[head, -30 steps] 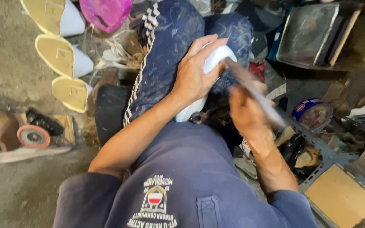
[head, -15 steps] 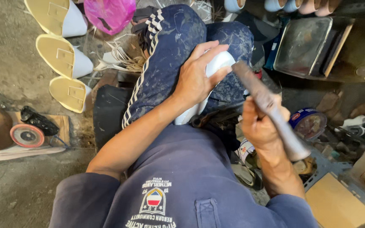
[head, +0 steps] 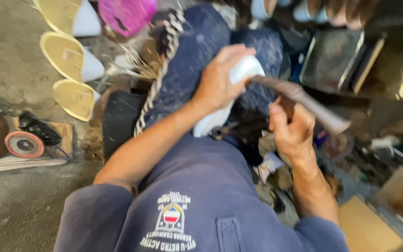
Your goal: The person uses a hammer and a curved metal tool to shape and secure the sole of a white shoe. They repeatedly strike the tool against the shoe's edge while holding it on their lap, then inspect the shoe and continue the process.
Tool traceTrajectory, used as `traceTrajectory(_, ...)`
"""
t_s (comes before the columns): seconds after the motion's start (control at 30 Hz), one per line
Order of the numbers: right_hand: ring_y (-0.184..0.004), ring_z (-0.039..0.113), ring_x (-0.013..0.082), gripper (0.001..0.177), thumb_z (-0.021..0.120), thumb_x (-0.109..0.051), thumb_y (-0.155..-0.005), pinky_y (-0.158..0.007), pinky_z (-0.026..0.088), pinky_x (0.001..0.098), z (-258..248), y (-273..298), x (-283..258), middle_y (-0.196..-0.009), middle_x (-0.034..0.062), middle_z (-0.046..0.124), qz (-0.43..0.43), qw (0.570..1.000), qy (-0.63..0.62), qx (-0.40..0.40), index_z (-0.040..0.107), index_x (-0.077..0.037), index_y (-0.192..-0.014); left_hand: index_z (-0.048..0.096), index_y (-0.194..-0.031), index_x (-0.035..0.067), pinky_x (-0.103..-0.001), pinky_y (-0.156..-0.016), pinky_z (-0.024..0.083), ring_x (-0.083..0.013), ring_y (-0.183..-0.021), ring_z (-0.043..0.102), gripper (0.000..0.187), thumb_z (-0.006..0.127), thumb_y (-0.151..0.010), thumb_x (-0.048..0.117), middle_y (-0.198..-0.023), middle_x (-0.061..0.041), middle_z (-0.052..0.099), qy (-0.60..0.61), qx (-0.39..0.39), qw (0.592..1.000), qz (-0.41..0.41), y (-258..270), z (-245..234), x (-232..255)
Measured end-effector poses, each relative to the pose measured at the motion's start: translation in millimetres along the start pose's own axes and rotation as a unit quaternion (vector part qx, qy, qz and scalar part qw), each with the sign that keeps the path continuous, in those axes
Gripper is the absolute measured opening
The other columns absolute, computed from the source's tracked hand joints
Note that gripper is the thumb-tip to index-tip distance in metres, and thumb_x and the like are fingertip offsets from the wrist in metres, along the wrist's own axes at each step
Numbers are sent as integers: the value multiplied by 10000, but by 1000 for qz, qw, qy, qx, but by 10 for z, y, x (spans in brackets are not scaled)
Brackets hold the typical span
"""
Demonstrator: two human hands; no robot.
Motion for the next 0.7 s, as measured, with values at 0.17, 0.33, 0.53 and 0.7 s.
traceTrajectory(0.17, -1098, 605, 367, 387, 510, -236, -1042, -1026, 471, 467, 175, 164, 236, -1180, 192, 622, -20, 978, -201, -43, 585, 18, -1324, 548, -1437, 160, -520, -1196, 443, -335, -1361, 568, 523, 738, -990, 355, -1459, -169, 567, 1, -30, 991, 132, -212, -313, 370)
traceTrajectory(0.33, -915, 615, 317, 346, 517, -326, -1012, -837, 466, 436, 391, 1125, 210, -1010, 149, 690, 135, 953, -220, -156, 675, -41, -1128, 479, -1458, 107, -396, -1151, 397, -275, -1385, 556, 698, 823, -911, 371, -1459, -189, 590, 20, -213, 966, 143, -463, -556, 1034)
traceTrajectory(0.53, -821, 632, 203, 240, 656, -311, -916, -809, 482, 365, 34, 1071, 223, -924, 38, 674, 303, 926, -221, -53, 585, -116, -1038, 612, -1266, 33, -501, -809, 463, -358, -894, 660, 858, 761, -751, 703, -1041, -143, 731, -401, -132, 870, 254, -83, -401, 786)
traceTrajectory(0.7, -542, 600, 171, 587, 528, -527, -964, -510, 550, 357, -368, 661, 275, -864, 83, 702, 314, 924, -202, -82, 605, -64, -1317, 599, -1156, 106, -410, -646, 417, -276, -799, 561, 766, 898, -669, 616, -954, -48, 612, -454, -28, 849, 270, 145, -421, 703)
Point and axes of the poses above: each hand's wrist, its own y-axis away from the middle knuckle, its own z-axis out of the palm, x = y × z, the point moved 4 cm from there along -y, towards the middle knuckle
